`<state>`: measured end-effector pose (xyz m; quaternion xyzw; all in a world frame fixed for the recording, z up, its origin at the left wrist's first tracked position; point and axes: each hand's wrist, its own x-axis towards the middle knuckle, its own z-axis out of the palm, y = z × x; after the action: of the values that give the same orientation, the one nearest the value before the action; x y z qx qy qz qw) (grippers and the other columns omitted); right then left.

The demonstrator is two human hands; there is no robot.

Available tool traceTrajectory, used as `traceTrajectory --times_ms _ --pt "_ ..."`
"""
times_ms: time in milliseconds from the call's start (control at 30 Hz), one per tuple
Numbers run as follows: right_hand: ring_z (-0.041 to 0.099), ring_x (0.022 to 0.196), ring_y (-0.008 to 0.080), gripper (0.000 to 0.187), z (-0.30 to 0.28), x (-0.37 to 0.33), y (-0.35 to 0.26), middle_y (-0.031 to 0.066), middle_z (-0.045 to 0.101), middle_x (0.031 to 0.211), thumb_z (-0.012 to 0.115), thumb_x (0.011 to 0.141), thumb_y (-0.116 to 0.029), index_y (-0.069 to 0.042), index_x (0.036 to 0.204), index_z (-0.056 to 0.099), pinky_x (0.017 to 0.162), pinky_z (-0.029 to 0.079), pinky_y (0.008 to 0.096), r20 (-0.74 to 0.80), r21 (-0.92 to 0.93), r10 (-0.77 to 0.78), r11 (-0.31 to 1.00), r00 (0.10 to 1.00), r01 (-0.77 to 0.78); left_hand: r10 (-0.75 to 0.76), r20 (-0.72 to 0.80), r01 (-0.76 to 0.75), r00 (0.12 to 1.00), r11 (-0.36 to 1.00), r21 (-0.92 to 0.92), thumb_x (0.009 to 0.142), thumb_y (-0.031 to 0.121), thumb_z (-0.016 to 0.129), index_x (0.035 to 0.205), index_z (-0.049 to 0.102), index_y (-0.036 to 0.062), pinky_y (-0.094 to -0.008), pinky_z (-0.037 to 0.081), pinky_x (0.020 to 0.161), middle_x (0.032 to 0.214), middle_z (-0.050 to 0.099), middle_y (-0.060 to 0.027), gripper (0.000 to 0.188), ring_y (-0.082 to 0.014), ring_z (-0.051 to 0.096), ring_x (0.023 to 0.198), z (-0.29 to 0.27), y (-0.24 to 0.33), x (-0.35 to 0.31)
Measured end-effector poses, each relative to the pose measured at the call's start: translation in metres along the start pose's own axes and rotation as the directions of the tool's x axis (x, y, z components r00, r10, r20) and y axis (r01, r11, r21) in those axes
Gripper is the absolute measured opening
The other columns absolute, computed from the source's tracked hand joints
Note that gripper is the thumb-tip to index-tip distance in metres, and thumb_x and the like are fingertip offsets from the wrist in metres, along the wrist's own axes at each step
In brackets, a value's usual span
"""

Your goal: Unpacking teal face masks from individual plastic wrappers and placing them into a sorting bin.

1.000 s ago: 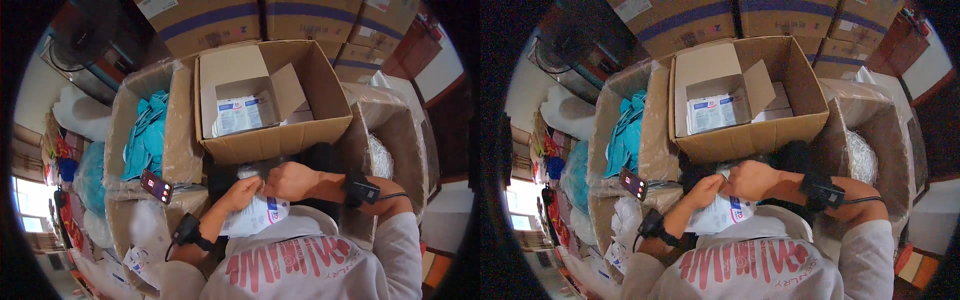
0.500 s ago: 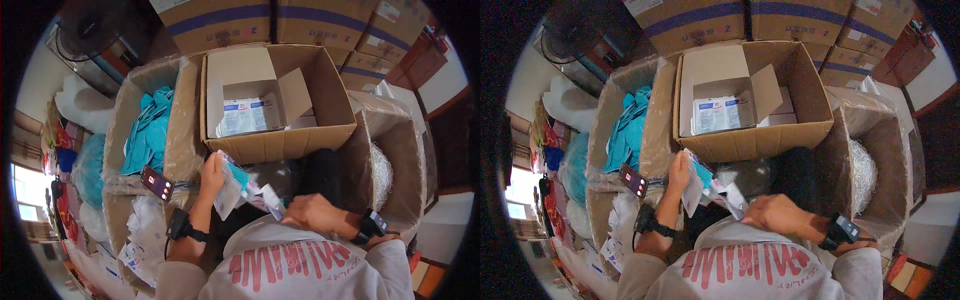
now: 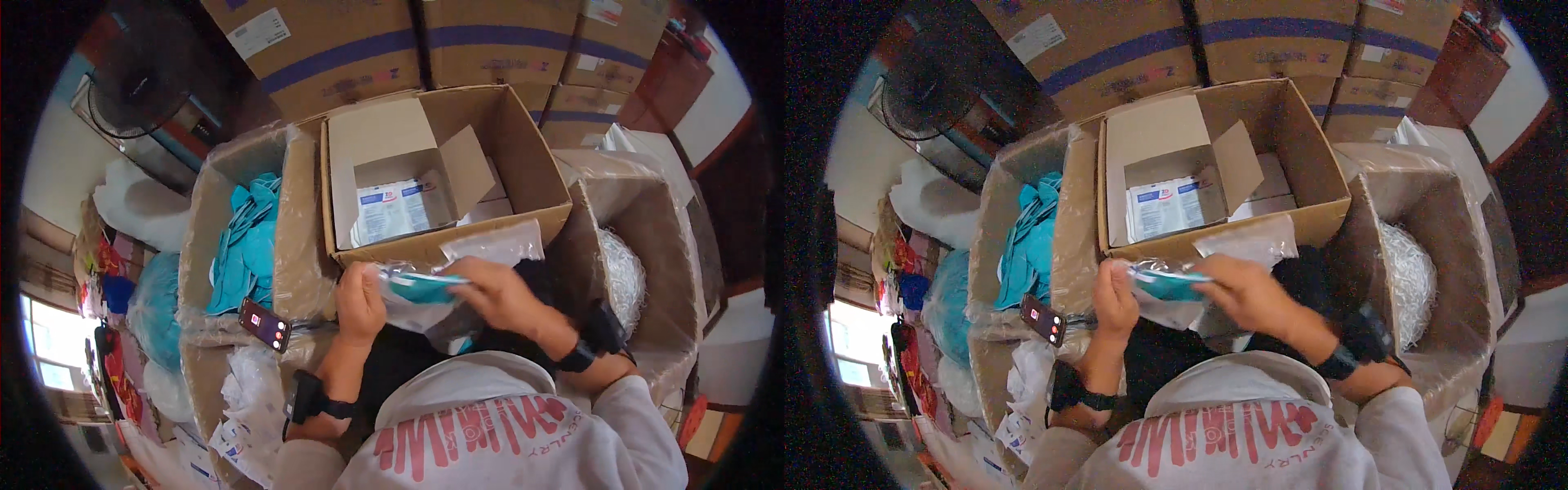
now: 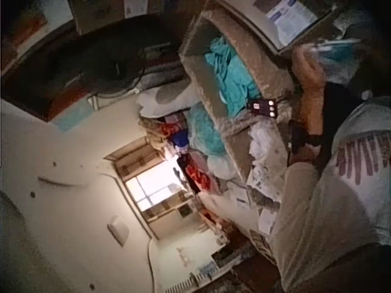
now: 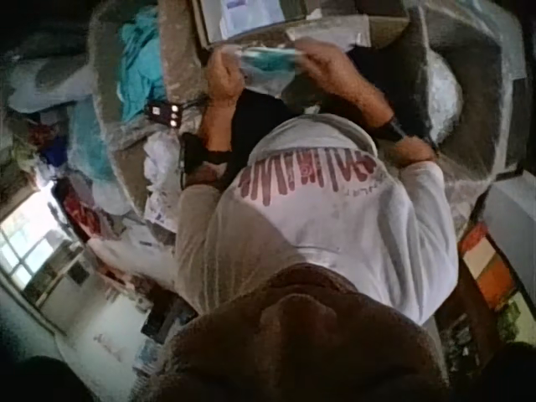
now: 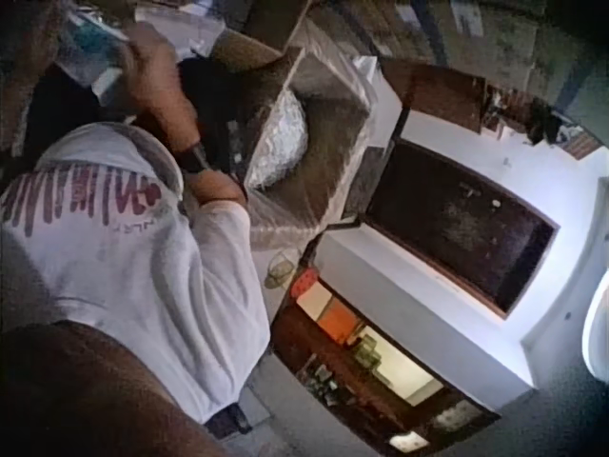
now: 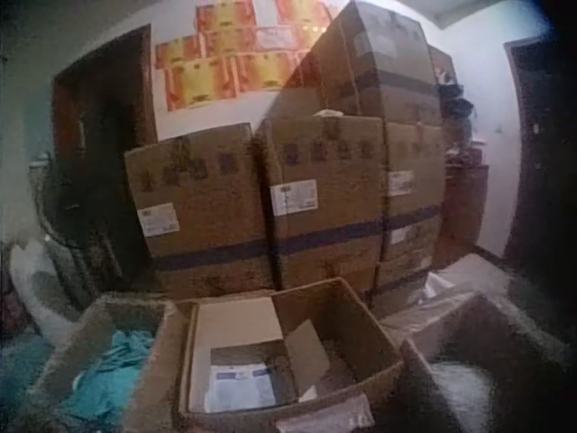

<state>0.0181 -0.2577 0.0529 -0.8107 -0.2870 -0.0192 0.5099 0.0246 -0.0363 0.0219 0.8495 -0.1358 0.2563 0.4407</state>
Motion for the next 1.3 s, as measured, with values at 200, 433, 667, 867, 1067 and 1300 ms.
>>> traceTrajectory --times_ms 200,433,667,867,1067,1300 --pt "0.049 0.088 0.0098 0.027 -0.085 -0.003 0.005 0.0010 0.055 0.092 0.050 0.084 -0.013 0.000 0.108 0.054 0.080 0.039 0.0251 -0.419 0.461 0.350 0.877 0.838 -0.136 0.036 -0.095 -0.040 0.995 0.999 -0.036 0.087 0.014 0.042 0.081 0.050 0.0003 -0.0395 0.040 0.059 0.073 0.052 -0.0167 0.017 -0.0341 0.051 0.065 -0.013 -0.020 -0.003" --pt "0.058 0.066 0.0176 0.027 -0.106 0.017 -0.025 0.0084 0.061 0.075 0.055 0.084 -0.028 -0.001 0.083 0.060 0.061 0.048 0.0310 0.019 0.762 0.163 0.637 0.987 -0.119 0.329 -0.059 -0.331 0.942 0.943 -0.035 0.087 0.018 0.043 0.080 0.052 0.0039 -0.0365 0.042 0.059 0.074 0.056 -0.0117 0.018 -0.0288 0.054 0.066 -0.019 -0.005 0.010" --pt "0.059 0.067 0.0280 0.009 -0.023 0.043 -0.032 0.0102 0.060 0.073 0.055 0.080 -0.016 -0.011 0.086 0.060 0.057 0.047 0.0372 0.414 -0.291 -0.118 0.922 0.903 0.254 0.457 0.024 -0.455 0.889 0.889 -0.055 0.086 0.020 0.047 0.080 0.054 0.0067 -0.0349 0.043 0.059 0.074 0.058 -0.0084 0.016 -0.0264 0.055 0.065 -0.019 0.007 0.012" --pt "0.058 0.064 0.0326 0.016 -0.008 0.052 -0.034 0.0115 0.060 0.070 0.050 0.083 -0.023 -0.015 0.096 0.055 0.055 0.046 0.0426 0.348 -0.314 0.008 0.943 0.938 0.108 0.401 0.010 -0.401 0.916 0.915 -0.042 0.085 0.020 0.049 0.079 0.056 0.0076 -0.0349 0.043 0.058 0.074 0.058 -0.0079 0.015 -0.0264 0.055 0.065 -0.027 -0.001 0.004" --pt "0.058 0.070 0.0344 0.017 0.003 0.052 -0.024 0.0158 0.060 0.077 0.052 0.082 -0.025 -0.012 0.092 0.057 0.061 0.046 0.0431 0.460 -0.315 0.100 0.947 0.882 0.056 0.393 0.090 -0.391 0.915 0.919 -0.045 0.081 0.017 0.052 0.080 0.058 0.0077 -0.0357 0.043 0.060 0.077 0.058 -0.0084 0.011 -0.0270 0.055 0.068 -0.029 -0.004 0.001" --pt "0.057 0.073 0.0360 0.021 0.003 0.051 -0.025 0.0156 0.061 0.079 0.054 0.078 -0.026 -0.009 0.089 0.059 0.064 0.045 0.0436 0.519 -0.304 0.136 0.952 0.844 0.034 0.365 0.211 -0.373 0.907 0.928 -0.002 0.074 0.012 0.056 0.081 0.058 0.0077 -0.0363 0.043 0.063 0.079 0.058 -0.0076 0.008 -0.0272 0.055 0.071 -0.017 0.005 -0.001"
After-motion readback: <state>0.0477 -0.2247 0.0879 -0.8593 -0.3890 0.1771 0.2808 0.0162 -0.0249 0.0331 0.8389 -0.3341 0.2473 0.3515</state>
